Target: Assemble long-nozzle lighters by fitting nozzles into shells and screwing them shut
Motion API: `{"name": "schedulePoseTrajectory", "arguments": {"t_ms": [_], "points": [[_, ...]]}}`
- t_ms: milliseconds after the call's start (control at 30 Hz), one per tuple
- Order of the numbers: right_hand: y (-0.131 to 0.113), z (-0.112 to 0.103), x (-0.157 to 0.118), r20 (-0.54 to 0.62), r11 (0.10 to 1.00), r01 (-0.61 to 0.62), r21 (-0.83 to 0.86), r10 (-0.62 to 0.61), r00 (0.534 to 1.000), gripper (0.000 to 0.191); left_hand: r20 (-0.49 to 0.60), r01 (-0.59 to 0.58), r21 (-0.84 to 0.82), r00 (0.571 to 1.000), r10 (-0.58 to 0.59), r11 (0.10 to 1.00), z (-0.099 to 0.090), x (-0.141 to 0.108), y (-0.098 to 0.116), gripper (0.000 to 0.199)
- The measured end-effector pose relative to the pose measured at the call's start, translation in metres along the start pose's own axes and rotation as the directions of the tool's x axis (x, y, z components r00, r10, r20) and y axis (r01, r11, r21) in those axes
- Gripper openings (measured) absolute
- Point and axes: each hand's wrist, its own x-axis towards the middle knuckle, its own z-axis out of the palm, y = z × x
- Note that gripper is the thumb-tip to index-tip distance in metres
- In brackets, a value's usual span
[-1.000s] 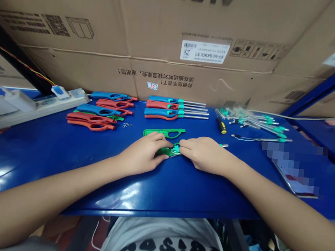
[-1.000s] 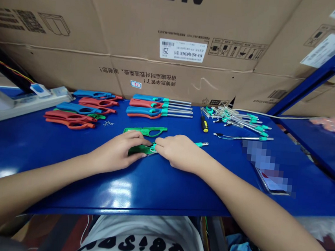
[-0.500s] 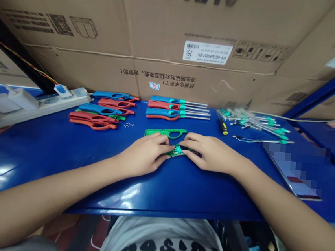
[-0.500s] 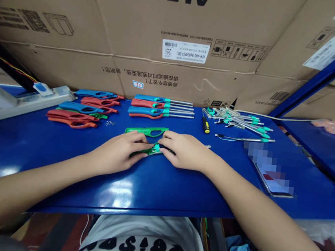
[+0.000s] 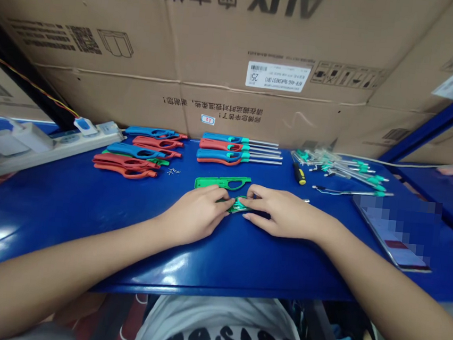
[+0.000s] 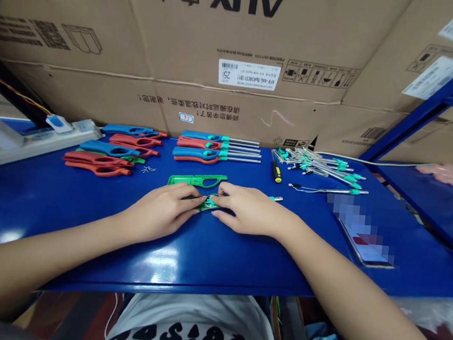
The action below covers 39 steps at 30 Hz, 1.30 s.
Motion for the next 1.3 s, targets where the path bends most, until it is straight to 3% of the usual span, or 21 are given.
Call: {"name": "schedulePoseTrajectory", "arguments": {"t_ms": [100,167,233,333,500,567,633,700,900,1000,1067,1133,1200,1300], "points": [[0.01,0.004,0.004,-0.091,0.989,0.021,0.149,-0.007,0.996,0.035,-0.031,0.009,-0.014,0.999,-0.01,1.0,0.005,-0.002,-0.002,0.029],[0.019,0.006,0.006,-0.218,0.983,0.005,0.185,0.036,0.975,0.037,-0.04,0.007,-0.026,0.999,-0.008,1.0,0.006,-0.002,-0.003,0.03],[0.032,0.006,0.008,-0.368,0.988,-0.078,0.136,0.123,0.922,0.037,-0.029,0.004,-0.033,1.0,-0.005,0.999,0.005,-0.003,-0.004,0.029],[0.061,0.003,0.006,-0.537,0.957,-0.287,0.032,0.259,0.803,0.036,-0.004,0.006,-0.031,1.0,-0.007,0.999,0.001,-0.002,-0.005,0.028],[0.117,0.0,-0.01,-0.563,0.786,-0.617,-0.053,0.487,0.668,0.044,0.014,0.025,-0.066,1.0,-0.025,0.997,-0.002,-0.001,-0.005,0.025],[0.136,0.001,-0.018,-0.57,0.676,-0.734,-0.058,0.581,0.581,0.048,0.013,0.026,-0.067,1.0,-0.025,0.997,-0.001,-0.001,-0.005,0.025],[0.15,0.003,-0.025,-0.568,0.599,-0.8,-0.039,0.645,0.511,0.049,0.007,0.022,-0.064,1.0,-0.022,0.998,0.0,-0.001,-0.006,0.025],[0.159,0.005,-0.03,-0.557,0.572,-0.82,-0.012,0.677,0.48,0.046,-0.008,0.013,-0.068,1.0,-0.014,0.998,0.002,-0.002,-0.008,0.025],[0.161,-0.001,-0.034,-0.585,0.599,-0.8,0.021,0.656,0.476,0.029,-0.04,-0.003,-0.133,0.999,-0.002,0.991,0.007,-0.003,-0.014,0.03],[0.149,-0.011,-0.03,-0.625,0.63,-0.776,0.045,0.623,0.47,0.027,-0.062,0.014,-0.213,0.998,-0.028,0.977,0.007,-0.003,-0.012,0.033],[0.133,-0.018,-0.023,-0.648,0.68,-0.731,0.062,0.584,0.488,0.027,-0.104,0.046,-0.314,0.991,-0.083,0.948,0.007,-0.002,-0.009,0.035],[0.108,-0.02,-0.013,-0.656,0.768,-0.634,0.088,0.523,0.543,0.026,-0.139,0.094,-0.443,0.975,-0.172,0.892,0.008,0.0,-0.005,0.038],[0.076,-0.016,-0.001,-0.665,0.897,-0.347,0.274,0.437,0.605,0.02,-0.145,0.138,-0.569,0.954,-0.264,0.811,0.009,0.003,-0.001,0.041],[0.026,-0.003,0.013,-0.568,0.881,0.003,0.473,0.302,0.766,0.017,-0.106,0.197,-0.771,0.898,-0.427,0.606,0.01,0.007,0.002,0.043]]}}
